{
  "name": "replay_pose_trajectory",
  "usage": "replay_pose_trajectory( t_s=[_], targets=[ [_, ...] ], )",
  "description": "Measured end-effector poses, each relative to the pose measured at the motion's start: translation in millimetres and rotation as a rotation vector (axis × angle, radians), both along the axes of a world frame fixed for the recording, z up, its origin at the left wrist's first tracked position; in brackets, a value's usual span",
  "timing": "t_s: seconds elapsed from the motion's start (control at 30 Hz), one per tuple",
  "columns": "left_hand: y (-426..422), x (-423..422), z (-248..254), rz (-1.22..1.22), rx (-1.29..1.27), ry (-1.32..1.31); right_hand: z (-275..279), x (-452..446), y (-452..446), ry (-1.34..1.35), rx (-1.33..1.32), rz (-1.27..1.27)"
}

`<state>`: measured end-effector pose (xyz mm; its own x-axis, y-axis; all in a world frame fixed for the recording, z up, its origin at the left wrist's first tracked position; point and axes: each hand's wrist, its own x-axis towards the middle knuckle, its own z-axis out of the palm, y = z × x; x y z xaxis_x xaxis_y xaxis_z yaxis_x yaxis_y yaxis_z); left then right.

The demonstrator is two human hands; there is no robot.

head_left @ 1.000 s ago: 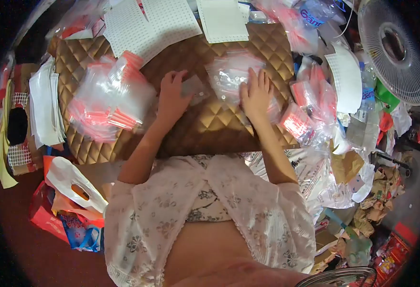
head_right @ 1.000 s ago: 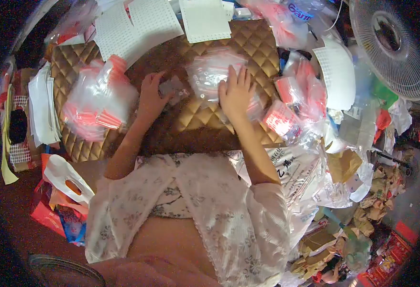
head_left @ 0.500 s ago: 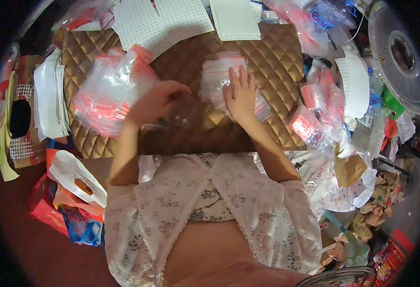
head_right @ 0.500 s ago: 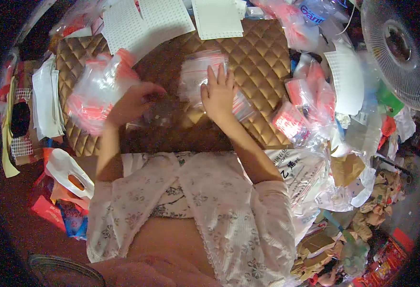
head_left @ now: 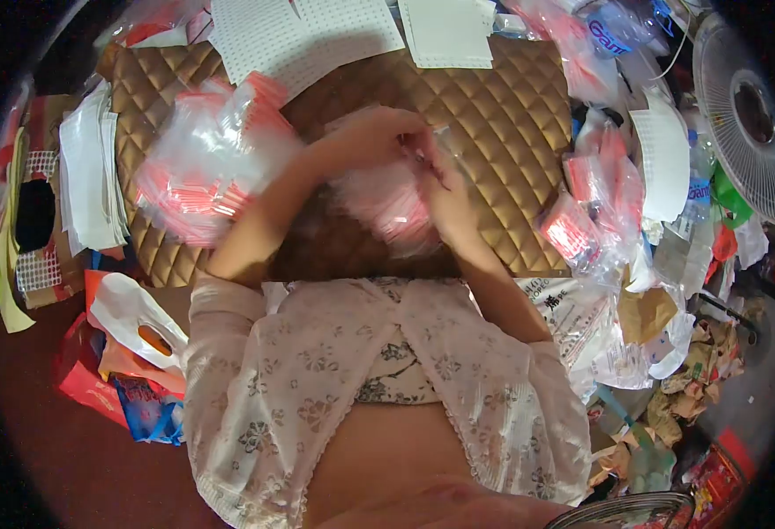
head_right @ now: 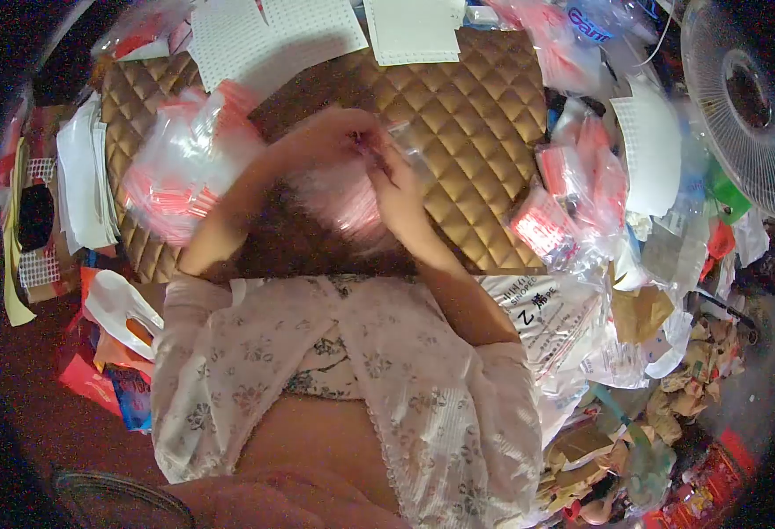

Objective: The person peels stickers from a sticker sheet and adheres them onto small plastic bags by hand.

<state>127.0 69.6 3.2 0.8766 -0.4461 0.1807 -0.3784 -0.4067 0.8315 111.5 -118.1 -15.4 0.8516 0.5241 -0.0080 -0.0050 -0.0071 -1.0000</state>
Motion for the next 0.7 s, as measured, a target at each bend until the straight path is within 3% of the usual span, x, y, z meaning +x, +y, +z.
replay_pose_trajectory(
  t_s=[0.03,0.07,0.13,0.17,0.23,0.33,0.4,0.47,0.53,0.57,0.7],
  targets=[
    [-3.3,-5.8,0.2,0.079,-0.001,-0.164,6.6,3.4,-6.2,0.003,-0.050,-0.007],
    [-2.6,-14.1,1.4,0.080,-0.005,-0.161,13.2,6.6,-12.5,0.007,-0.099,-0.013],
    [2.7,-40.1,6.6,0.425,0.228,-0.495,16.4,14.7,-24.0,-0.561,-0.392,-0.174],
    [0.4,-57.1,10.3,0.430,0.230,-0.489,21.1,17.9,-26.3,-0.560,-0.439,-0.168],
    [-7.0,-90.6,18.9,0.761,0.351,-0.227,8.1,18.8,-26.9,-0.527,-0.500,-0.134],
    [-29.3,-115.0,-1.3,0.687,0.479,-0.133,3.2,9.6,-17.1,-0.497,-0.546,-0.077],
    [-37.9,-116.3,-5.4,0.698,0.433,-0.124,1.0,-3.6,-2.4,-0.187,-0.281,-0.061],
    [-39.0,-115.6,-6.4,0.707,0.383,-0.122,2.8,-21.6,11.0,-0.234,-0.375,-0.012],
    [-35.3,-113.1,-7.2,0.635,0.438,-0.112,-9.0,-42.9,24.0,-0.176,-0.077,-0.022],
    [-29.8,-111.1,-5.7,0.638,0.438,-0.116,-9.6,-51.0,27.2,-0.006,-0.008,0.013],
    [-10.0,-103.3,-4.3,0.483,0.398,-0.101,7.9,-44.9,25.7,0.083,0.057,0.058]
  ],
)
